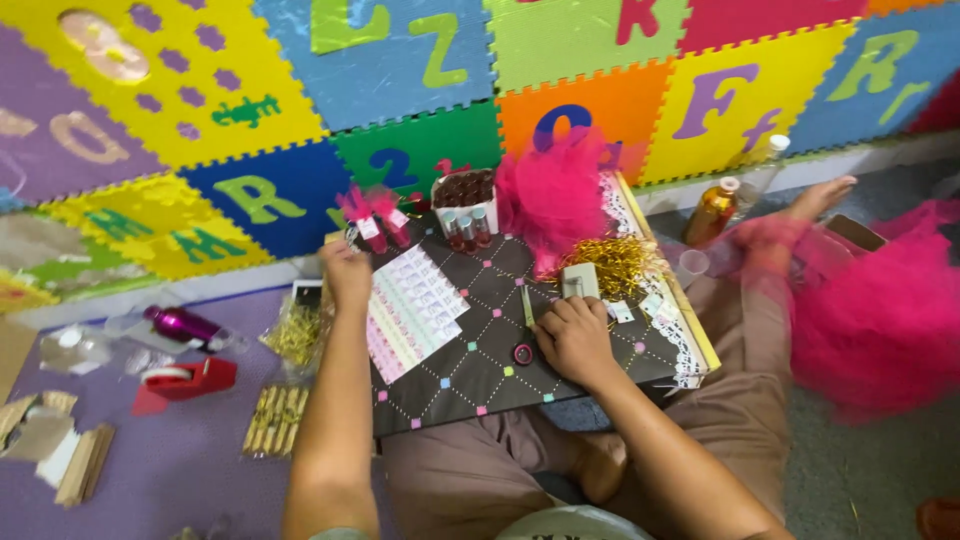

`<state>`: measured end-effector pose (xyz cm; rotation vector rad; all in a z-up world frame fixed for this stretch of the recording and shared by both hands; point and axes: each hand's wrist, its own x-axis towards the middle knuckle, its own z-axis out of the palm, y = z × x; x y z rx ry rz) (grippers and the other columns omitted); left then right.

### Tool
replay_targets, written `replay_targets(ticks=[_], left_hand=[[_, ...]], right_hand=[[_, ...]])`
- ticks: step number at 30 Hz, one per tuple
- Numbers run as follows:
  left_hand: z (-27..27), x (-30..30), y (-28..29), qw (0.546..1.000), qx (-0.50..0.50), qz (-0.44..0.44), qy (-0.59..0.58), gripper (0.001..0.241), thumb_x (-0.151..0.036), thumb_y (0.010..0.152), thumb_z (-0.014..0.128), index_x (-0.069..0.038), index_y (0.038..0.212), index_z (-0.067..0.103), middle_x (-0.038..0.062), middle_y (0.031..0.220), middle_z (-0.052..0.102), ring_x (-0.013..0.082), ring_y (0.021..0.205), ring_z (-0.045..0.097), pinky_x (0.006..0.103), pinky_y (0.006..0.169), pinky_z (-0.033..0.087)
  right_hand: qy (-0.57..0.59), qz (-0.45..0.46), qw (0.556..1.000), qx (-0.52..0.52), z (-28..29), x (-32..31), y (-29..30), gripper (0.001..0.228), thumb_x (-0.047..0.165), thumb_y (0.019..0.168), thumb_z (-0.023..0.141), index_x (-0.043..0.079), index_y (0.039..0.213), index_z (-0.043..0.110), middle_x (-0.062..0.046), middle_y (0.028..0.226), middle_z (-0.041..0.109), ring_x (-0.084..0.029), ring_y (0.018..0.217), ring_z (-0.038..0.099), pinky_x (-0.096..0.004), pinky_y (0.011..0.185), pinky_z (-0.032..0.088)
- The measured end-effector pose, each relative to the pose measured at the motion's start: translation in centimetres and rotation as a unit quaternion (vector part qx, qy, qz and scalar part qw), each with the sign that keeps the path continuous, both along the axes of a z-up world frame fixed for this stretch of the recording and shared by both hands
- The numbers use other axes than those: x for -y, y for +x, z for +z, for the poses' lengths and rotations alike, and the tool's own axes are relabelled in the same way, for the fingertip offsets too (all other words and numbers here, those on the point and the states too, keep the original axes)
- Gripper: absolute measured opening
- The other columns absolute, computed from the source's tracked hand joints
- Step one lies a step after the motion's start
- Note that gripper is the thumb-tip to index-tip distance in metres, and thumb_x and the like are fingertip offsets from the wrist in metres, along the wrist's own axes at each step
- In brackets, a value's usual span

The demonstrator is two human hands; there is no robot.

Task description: The person sits on the floor and assembles small gift items by wrapping pink tulle around small boxes. They use scissors to cut a piece of gold tinsel and then tie it around the tulle-wrapped box to complete the decoration.

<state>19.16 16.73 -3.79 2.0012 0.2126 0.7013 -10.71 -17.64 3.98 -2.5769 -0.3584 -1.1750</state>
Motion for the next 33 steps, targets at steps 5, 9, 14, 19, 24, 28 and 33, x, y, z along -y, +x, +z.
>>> replay_targets(ticks=[5, 9, 14, 19, 24, 28, 33], left_hand=[[4.8, 2.0, -11.8, 0.907, -0.273, -0.185, 0.262, 0.066, -0.048, 0.081, 0.078, -0.027, 0.14, 0.055, 0.009, 0.136, 0.056, 0.0359, 0.127, 0.053, 0.0578, 0.1, 0.041], [10.8, 4.9, -18.9, 0.797, -0.395, -0.282, 0.36, 0.081, -0.058, 0.095, 0.06, -0.031, 0.164, 0.027, 0.023, 0.17, 0.005, 0.0459, 0.157, -0.001, 0.0678, 0.12, 0.004], [11.5, 5.4, -21.3, 0.769, -0.404, -0.314, 0.384, 0.076, -0.061, 0.101, 0.047, -0.034, 0.165, 0.016, 0.024, 0.17, -0.007, 0.0431, 0.156, -0.012, 0.064, 0.12, -0.009], [13.9, 6.1, -22.9, 0.759, -0.407, -0.336, 0.381, 0.086, -0.065, 0.095, 0.052, -0.031, 0.166, 0.017, 0.024, 0.171, -0.008, 0.0403, 0.157, -0.013, 0.0589, 0.122, -0.01], [12.9, 5.5, -23.3, 0.796, -0.36, -0.352, 0.337, 0.085, -0.059, 0.09, 0.065, -0.031, 0.162, 0.03, 0.021, 0.172, -0.001, 0.0364, 0.159, -0.008, 0.0558, 0.123, -0.011], [10.8, 2.8, -23.2, 0.915, -0.254, -0.254, 0.185, 0.065, -0.031, 0.094, 0.074, -0.018, 0.152, 0.05, 0.027, 0.16, 0.03, 0.0416, 0.154, 0.02, 0.0598, 0.123, 0.013], [7.7, -0.4, -23.0, 0.92, -0.328, -0.077, 0.201, 0.08, -0.061, 0.084, 0.074, -0.012, 0.144, 0.055, 0.022, 0.143, 0.049, 0.0432, 0.142, 0.039, 0.0587, 0.113, 0.035]], right_hand=[[-0.007, 0.002, 1.0, -0.015, -1.1, 0.2, 0.1, 0.018, 0.031, 0.082, 0.077, 0.018, 0.075, 0.067, -0.001, 0.076, 0.056, -0.023, 0.083, 0.06, -0.043, 0.084, 0.04], [-0.01, -0.002, 1.0, -0.018, -0.6, 0.0, -0.1, 0.017, 0.031, 0.084, 0.077, 0.018, 0.076, 0.068, -0.001, 0.077, 0.058, -0.023, 0.085, 0.061, -0.042, 0.086, 0.04], [-0.007, -0.015, 1.0, -0.014, -1.2, -0.1, -0.1, 0.016, 0.031, 0.083, 0.077, 0.019, 0.075, 0.069, 0.001, 0.077, 0.057, -0.021, 0.086, 0.06, -0.041, 0.089, 0.04], [-0.003, -0.018, 1.0, 0.001, -0.6, -0.3, -0.1, 0.017, 0.029, 0.083, 0.077, 0.018, 0.075, 0.068, 0.0, 0.075, 0.057, -0.022, 0.085, 0.061, -0.04, 0.088, 0.041], [-0.01, -0.017, 1.0, 0.01, -0.9, -0.5, 0.0, 0.018, 0.028, 0.085, 0.076, 0.018, 0.075, 0.066, 0.0, 0.077, 0.057, -0.021, 0.086, 0.061, -0.04, 0.088, 0.039], [-0.015, -0.026, 0.999, 0.02, -0.8, -1.2, -0.5, 0.018, 0.025, 0.086, 0.077, 0.017, 0.074, 0.067, 0.0, 0.076, 0.058, -0.022, 0.088, 0.061, -0.041, 0.091, 0.038], [0.014, -0.082, 0.975, -0.207, -1.4, -2.3, -2.5, 0.031, 0.044, 0.09, 0.073, 0.013, 0.087, 0.074, -0.004, 0.078, 0.063, -0.027, 0.08, 0.069, -0.037, 0.073, 0.052]])
